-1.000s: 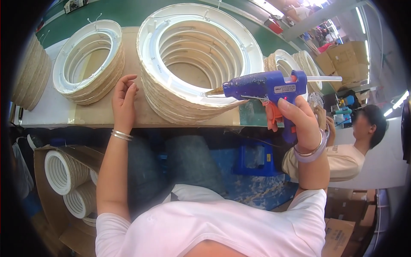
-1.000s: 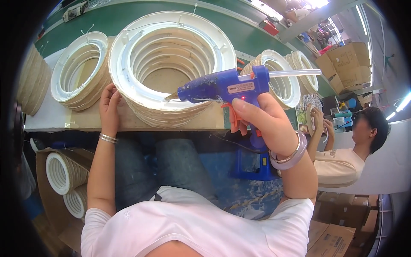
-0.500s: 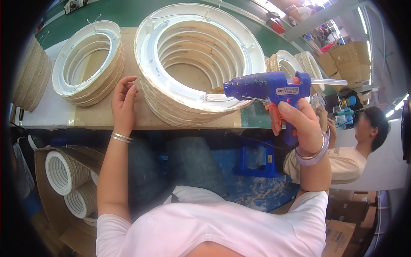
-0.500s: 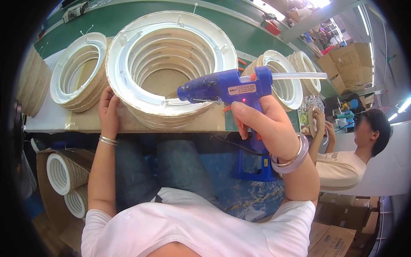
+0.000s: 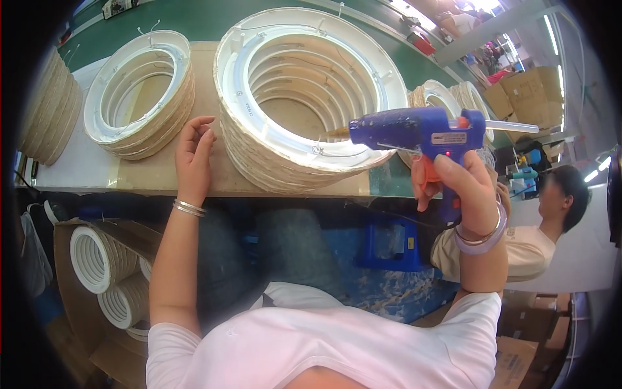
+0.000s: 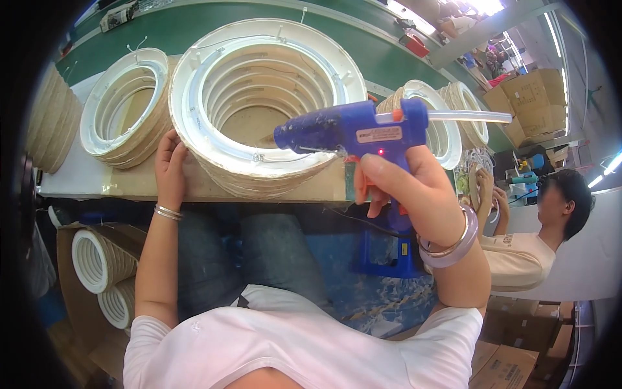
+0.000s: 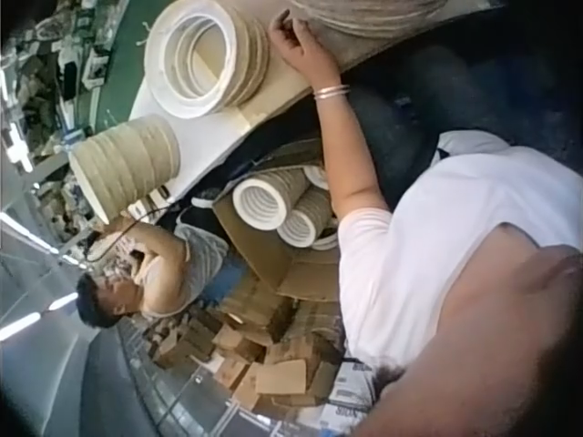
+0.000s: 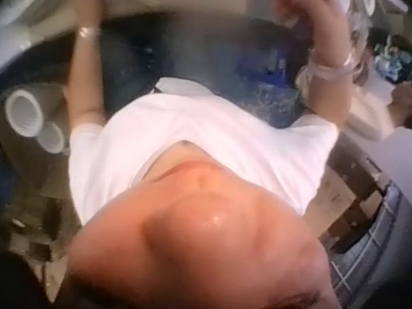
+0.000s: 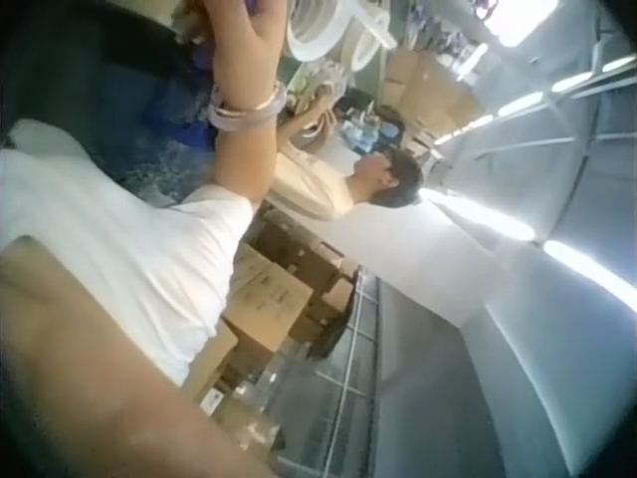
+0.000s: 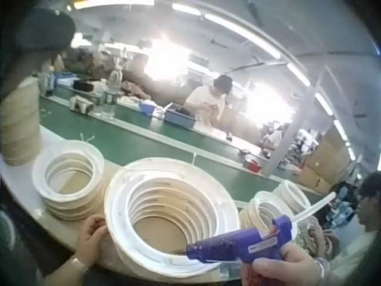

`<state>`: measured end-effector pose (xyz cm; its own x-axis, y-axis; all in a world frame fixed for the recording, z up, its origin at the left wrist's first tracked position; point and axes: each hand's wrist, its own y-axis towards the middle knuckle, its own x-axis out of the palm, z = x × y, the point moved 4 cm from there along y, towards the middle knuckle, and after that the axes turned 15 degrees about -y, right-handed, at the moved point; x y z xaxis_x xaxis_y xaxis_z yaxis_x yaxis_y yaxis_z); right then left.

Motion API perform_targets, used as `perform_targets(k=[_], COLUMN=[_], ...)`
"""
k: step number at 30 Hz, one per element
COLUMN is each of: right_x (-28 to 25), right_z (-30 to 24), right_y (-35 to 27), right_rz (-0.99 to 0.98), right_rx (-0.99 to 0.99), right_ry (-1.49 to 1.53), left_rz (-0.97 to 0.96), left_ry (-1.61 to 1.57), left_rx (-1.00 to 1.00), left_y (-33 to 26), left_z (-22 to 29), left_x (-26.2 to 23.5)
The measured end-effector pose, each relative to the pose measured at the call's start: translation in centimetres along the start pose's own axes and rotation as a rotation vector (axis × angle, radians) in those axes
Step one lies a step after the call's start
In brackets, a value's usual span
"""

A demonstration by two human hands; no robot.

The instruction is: Assembling circular light fixtures by applying glue with a hot glue gun and stacking them.

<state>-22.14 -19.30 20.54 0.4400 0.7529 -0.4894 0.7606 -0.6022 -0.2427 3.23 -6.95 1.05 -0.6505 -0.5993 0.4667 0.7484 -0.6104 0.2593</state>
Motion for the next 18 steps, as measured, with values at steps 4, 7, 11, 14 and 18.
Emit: perform_targets(k=[4,7,11,14,18], right_x=[1.2,2.4,3.6,3.9,4.6], right_z=[-1.5,-2.6,-3.3,-3.3,-3.8], right_y=[0.9,2.4,3.9,4.8,5.4], right_rz=[0.068,0.035,0.057,0.037,0.040], right_rx=[-0.058,-0.075,-0.069,-0.099,-0.117], right_ry=[0.043,0.025,-0.035,-0.169,-0.145], left_rz=[0.002,0.017,0.023,0.020,-0.001], left_ry=[-0.015,-0.001,-0.012,-0.026,-0.001], left_rx=[-0.012,-0.040,-0.051,-0.060,-0.048], left_y=[0.1,0.0,-0.1,-0.1,-0.1], left_z=[-0.3,-0.3,0.0,-0.1,0.0], left_x=[0.0,-0.1,0.0,0.0,0.0])
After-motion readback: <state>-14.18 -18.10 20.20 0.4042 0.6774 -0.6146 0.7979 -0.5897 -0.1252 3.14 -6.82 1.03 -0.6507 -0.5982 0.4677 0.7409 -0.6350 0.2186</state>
